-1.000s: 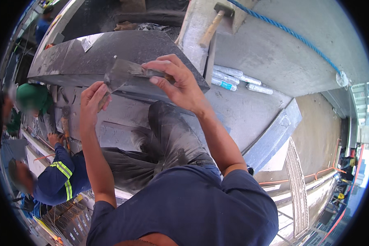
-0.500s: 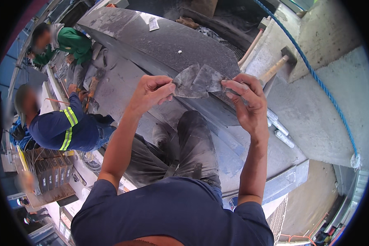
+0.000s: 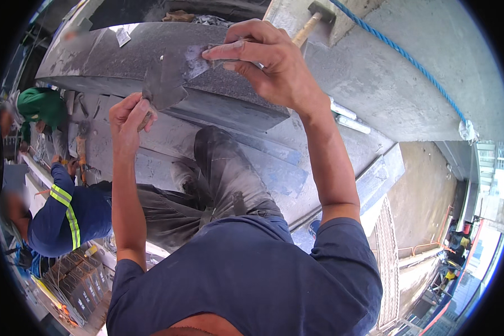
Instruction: The person handles a stone slab, uses a trowel to apply and smooth a gray compound on its edge, and measures the slab with a tape measure. The person also moves the slab and other materials on a construction platform.
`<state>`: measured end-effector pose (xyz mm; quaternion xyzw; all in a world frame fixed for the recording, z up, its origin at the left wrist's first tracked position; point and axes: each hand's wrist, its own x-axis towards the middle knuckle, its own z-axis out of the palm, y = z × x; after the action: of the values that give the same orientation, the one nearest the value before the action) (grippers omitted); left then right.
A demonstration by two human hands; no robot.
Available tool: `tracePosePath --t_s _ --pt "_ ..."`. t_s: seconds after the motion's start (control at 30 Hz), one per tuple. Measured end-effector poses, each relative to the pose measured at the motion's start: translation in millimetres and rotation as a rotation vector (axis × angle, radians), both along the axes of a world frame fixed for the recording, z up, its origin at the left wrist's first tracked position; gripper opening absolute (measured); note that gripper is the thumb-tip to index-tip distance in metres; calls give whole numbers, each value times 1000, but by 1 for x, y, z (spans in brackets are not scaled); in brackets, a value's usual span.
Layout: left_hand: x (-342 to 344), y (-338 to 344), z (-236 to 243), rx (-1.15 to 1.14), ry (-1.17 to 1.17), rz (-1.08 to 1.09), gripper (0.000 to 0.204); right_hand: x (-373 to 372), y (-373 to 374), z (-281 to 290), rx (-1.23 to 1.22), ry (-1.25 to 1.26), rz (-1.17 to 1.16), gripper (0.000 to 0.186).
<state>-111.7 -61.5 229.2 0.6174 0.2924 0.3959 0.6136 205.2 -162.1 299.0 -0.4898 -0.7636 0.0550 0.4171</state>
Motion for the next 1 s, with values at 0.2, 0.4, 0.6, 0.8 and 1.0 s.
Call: tracePosePath --t_s 0.2,0.4,0.6,0.8,1.0 --pt "1 -3 -2 28 -25 -16 17 5 2 7 71 22 16 43" --pt "-5 6 5 31 -187 56 21 27 6 -1 158 -287 -244 36" --pt "0 26 5 110 6 221 20 -30 -10 -40 -96 550 -419 42" --pt "6 26 3 175 119 144 20 -106 -14 -47 -387 1076 -235 42" --pt "14 15 2 217 140 122 20 -124 1 -53 -443 1111 -183 39"
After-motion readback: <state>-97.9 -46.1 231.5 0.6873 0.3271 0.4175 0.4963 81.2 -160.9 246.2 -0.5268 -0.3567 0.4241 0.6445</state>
